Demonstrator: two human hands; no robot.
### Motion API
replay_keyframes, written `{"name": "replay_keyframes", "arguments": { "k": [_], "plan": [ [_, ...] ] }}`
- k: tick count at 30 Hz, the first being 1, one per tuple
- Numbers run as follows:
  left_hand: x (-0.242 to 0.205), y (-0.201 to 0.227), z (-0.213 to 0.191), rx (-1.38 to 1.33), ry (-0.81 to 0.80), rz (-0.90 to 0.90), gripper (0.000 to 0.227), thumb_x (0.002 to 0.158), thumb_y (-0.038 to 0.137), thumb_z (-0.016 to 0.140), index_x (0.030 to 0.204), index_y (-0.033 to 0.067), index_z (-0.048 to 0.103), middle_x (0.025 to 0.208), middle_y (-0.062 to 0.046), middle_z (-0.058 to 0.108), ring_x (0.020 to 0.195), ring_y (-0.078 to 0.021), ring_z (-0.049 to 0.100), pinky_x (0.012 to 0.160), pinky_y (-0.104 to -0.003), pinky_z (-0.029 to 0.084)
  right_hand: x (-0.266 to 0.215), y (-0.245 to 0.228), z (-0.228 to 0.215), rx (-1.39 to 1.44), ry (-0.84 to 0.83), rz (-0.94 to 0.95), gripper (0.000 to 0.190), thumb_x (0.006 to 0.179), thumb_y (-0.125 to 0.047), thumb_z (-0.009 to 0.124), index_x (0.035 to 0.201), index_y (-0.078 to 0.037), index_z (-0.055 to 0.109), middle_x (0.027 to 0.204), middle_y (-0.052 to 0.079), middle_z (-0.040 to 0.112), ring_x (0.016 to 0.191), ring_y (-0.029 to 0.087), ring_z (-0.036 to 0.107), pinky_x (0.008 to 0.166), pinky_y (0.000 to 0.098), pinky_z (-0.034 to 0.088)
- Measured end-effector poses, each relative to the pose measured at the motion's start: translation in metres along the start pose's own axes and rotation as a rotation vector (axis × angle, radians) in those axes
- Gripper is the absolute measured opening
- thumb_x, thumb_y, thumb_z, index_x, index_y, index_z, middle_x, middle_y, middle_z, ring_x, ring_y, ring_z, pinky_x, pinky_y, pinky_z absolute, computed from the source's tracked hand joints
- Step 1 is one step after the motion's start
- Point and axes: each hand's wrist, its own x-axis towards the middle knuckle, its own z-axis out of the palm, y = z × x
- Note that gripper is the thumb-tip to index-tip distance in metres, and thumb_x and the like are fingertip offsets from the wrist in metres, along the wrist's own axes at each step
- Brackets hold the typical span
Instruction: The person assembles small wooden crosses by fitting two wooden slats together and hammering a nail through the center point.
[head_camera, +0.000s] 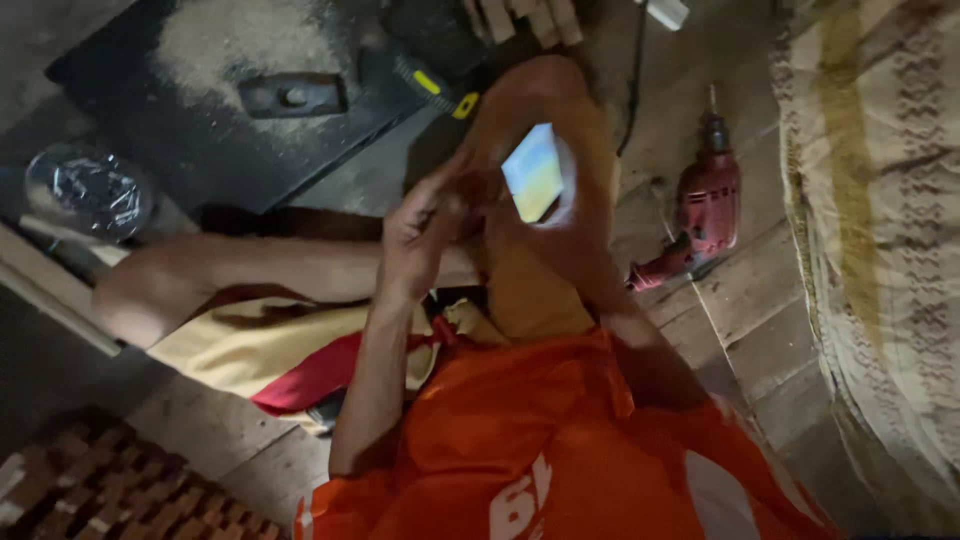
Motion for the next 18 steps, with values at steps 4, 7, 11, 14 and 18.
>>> {"name": "replay_keyframes", "arguments": {
  "k": [4, 7, 11, 14, 18],
  "plan": [
    [-0.005, 0.02, -0.011, 0.103, 0.047, -0.038, 0.042, 0.106, -0.001, 0.053, 0.146, 0.0105, 0.059, 0.148, -0.016, 0.058, 0.139, -0.0275, 0.05, 0.119, -0.048, 0.041, 0.032, 0.078, -0.073, -0.244, 0.161, 0.025, 0.084, 0.083, -0.029, 0.092, 0.149, -0.002, 0.047, 0.142, 0.031, 0.053, 0.134, 0.043, 0.054, 0.111, 0.0461, 0.047],
    [-0.014, 0.028, -0.024, 0.077, 0.183, -0.225, 0.047, 0.102, 0.02, 0.062, 0.146, 0.0067, 0.054, 0.148, -0.007, 0.059, 0.12, -0.012, 0.062, 0.101, -0.027, 0.054, 0.067, 0.135, -0.128, -0.195, 0.116, 0.158, 0.092, 0.078, -0.025, 0.077, 0.154, -0.001, 0.032, 0.149, 0.025, 0.054, 0.132, 0.038, 0.058, 0.093, 0.0484, 0.056],
    [-0.028, 0.025, -0.038, -0.114, 0.265, -0.21, 0.05, 0.101, 0.02, 0.06, 0.145, -0.0011, 0.051, 0.123, -0.021, 0.069, 0.116, -0.0325, 0.07, 0.103, -0.046, 0.062, 0.123, 0.218, -0.155, -0.169, 0.072, -0.155, 0.072, 0.102, -0.032, 0.088, 0.137, 0.005, 0.037, 0.129, 0.028, 0.052, 0.116, 0.038, 0.046, 0.086, 0.0519, 0.043],
    [-0.034, 0.017, -0.044, -0.087, 0.352, -0.253, 0.051, 0.099, 0.023, 0.061, 0.144, -0.002, 0.053, 0.118, -0.021, 0.07, 0.111, -0.0327, 0.071, 0.099, -0.044, 0.063, 0.155, 0.254, -0.151, -0.289, -0.053, -0.084, 0.093, 0.096, -0.043, 0.083, 0.15, 0.014, 0.034, 0.147, 0.04, 0.046, 0.137, 0.052, 0.041, 0.102, 0.0602, 0.042],
    [-0.037, 0.02, -0.044, -0.064, 0.425, -0.332, 0.056, 0.095, 0.028, 0.064, 0.142, -0.0006, 0.055, 0.122, -0.021, 0.069, 0.114, -0.0328, 0.07, 0.099, -0.044, 0.063, 0.174, 0.281, -0.137, -0.398, -0.082, 0.007, 0.087, 0.084, -0.03, 0.085, 0.145, 0.015, 0.043, 0.141, 0.038, 0.053, 0.125, 0.052, 0.052, 0.093, 0.0587, 0.05]
  ]
}}
